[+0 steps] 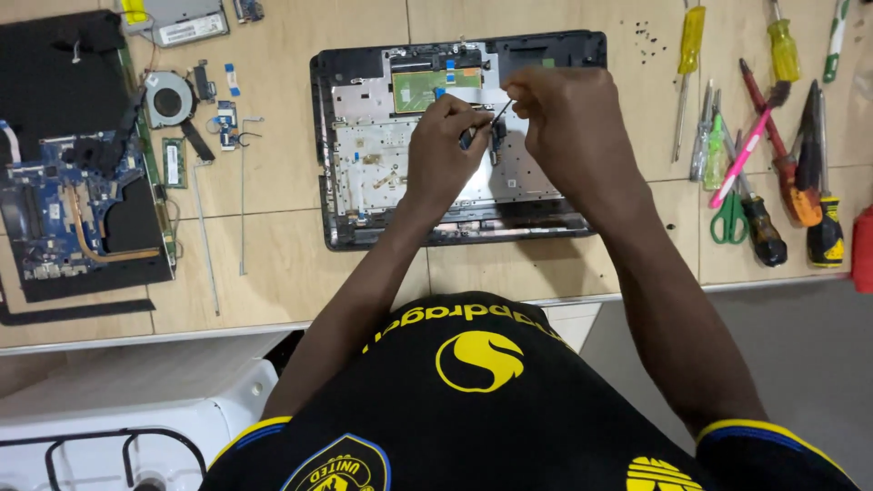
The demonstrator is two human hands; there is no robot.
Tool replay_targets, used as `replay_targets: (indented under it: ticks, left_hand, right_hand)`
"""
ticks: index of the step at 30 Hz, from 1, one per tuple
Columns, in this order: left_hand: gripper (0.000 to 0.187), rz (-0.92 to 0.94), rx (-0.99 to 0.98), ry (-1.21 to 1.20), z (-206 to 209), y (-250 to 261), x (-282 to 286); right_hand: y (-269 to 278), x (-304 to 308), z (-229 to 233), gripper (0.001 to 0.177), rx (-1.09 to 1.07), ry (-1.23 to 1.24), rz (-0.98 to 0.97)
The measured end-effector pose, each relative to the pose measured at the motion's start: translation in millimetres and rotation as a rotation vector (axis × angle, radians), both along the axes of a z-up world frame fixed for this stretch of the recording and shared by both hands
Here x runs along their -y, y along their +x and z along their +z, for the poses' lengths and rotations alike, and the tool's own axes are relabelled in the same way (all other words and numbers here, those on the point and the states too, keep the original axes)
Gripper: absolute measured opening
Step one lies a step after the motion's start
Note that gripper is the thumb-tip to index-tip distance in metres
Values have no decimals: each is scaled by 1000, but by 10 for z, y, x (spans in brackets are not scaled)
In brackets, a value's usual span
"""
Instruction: Repairing a laptop by connecting internal components, ribbon cables, and small circuit boards.
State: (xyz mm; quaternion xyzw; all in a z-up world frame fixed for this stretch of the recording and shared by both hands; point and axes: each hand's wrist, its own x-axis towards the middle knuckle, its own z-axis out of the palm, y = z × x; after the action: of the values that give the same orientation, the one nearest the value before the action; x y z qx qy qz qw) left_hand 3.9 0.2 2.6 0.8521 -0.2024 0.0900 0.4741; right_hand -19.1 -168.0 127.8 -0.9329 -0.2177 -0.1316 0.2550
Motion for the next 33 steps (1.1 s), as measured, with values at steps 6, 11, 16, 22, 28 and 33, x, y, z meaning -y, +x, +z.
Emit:
replay_targets:
  ticks: [6,11,16,22,28,33]
  left_hand:
    - [10,-29,80,54,10,49,12]
    - [9,31,95,100,39,26,54]
    - [11,56,104,177,-18,-32,49]
    - [11,70,70,166,11,-49,48]
    - [8,104,-17,75,-2,-63,12]
    - [7,82,-16,-8,6,-58,-20]
  right_hand:
    - [16,-46,223,14,-67,54,-17]
    - [67,-105,-248,22,-292,48,-334]
    - [55,-159,-651,33,-230,-62,-344]
    - [220,-167,-951,32,-303,-103,-407]
    - [241,-131,-876,29,-352,-112,-343]
    - [383,117,-886,27,-346,-270,14]
